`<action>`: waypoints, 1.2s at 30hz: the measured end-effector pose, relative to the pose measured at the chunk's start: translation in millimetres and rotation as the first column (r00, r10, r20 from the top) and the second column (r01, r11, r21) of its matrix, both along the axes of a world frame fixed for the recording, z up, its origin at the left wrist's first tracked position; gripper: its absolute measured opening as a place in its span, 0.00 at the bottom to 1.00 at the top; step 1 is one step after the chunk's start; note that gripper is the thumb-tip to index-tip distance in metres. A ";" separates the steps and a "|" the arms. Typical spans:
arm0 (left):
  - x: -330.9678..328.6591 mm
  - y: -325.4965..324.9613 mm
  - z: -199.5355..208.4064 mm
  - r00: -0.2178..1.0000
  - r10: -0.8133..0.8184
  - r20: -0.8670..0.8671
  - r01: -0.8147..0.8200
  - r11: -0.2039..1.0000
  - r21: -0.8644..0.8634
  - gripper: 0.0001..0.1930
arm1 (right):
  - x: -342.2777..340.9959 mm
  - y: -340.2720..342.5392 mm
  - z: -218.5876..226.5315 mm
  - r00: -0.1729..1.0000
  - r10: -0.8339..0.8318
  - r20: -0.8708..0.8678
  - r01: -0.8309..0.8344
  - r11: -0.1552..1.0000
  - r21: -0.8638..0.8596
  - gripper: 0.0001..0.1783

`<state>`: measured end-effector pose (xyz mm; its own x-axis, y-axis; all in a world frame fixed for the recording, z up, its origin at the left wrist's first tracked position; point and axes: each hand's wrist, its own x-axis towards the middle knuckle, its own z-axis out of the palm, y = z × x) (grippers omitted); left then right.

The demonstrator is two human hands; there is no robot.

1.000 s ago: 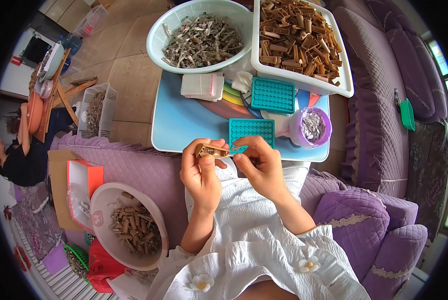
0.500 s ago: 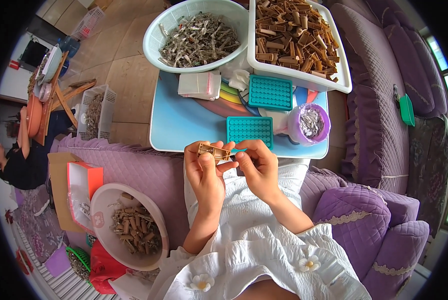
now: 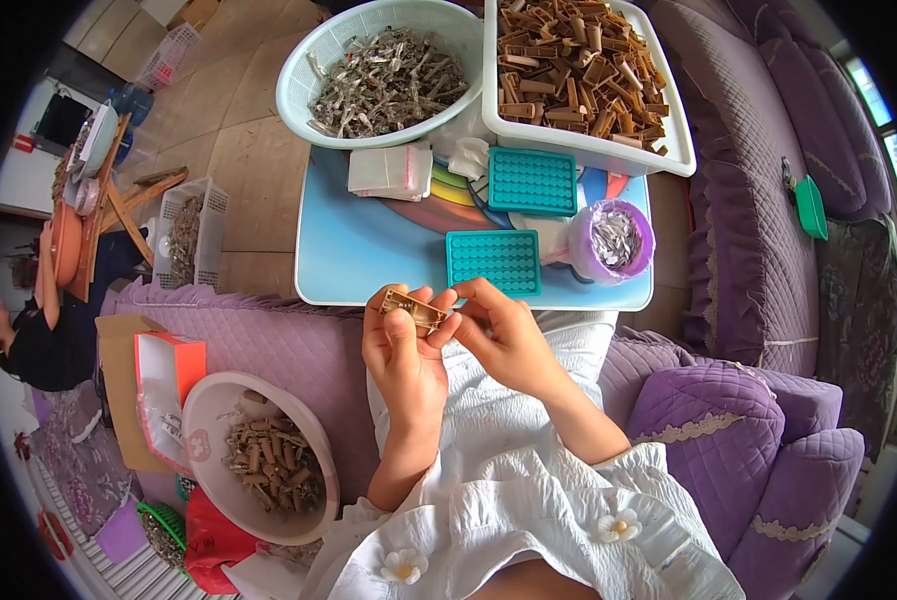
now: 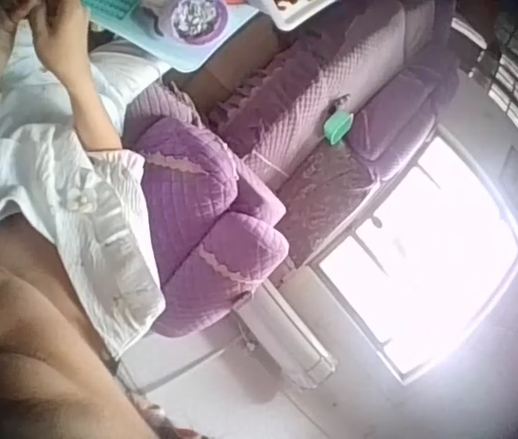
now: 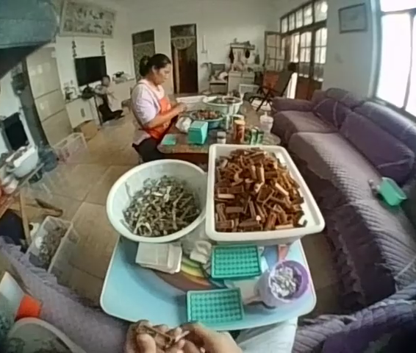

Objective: The person assembles components by hand, inserting small white pins into brown blocks.

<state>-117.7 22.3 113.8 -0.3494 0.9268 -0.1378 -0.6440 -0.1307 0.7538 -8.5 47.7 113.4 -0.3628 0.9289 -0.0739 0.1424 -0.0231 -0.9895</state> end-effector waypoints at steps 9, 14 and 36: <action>6.1 -7.9 -6.3 0.975 -0.013 -0.222 0.023 0.999 0.043 0.16 | -7.6 1.6 1.2 0.938 -0.154 -0.312 0.168 0.986 0.019 0.23; 11.2 -7.0 -17.9 0.932 -0.011 -0.363 0.007 1.000 -0.011 0.15 | -11.2 3.7 -0.4 0.976 -0.215 -0.031 0.216 0.953 0.214 0.18; -28.4 13.9 -43.0 0.988 -0.042 -0.147 0.006 0.972 -0.236 0.15 | 21.9 35.4 -93.3 0.900 -0.191 0.392 0.086 0.959 0.269 0.10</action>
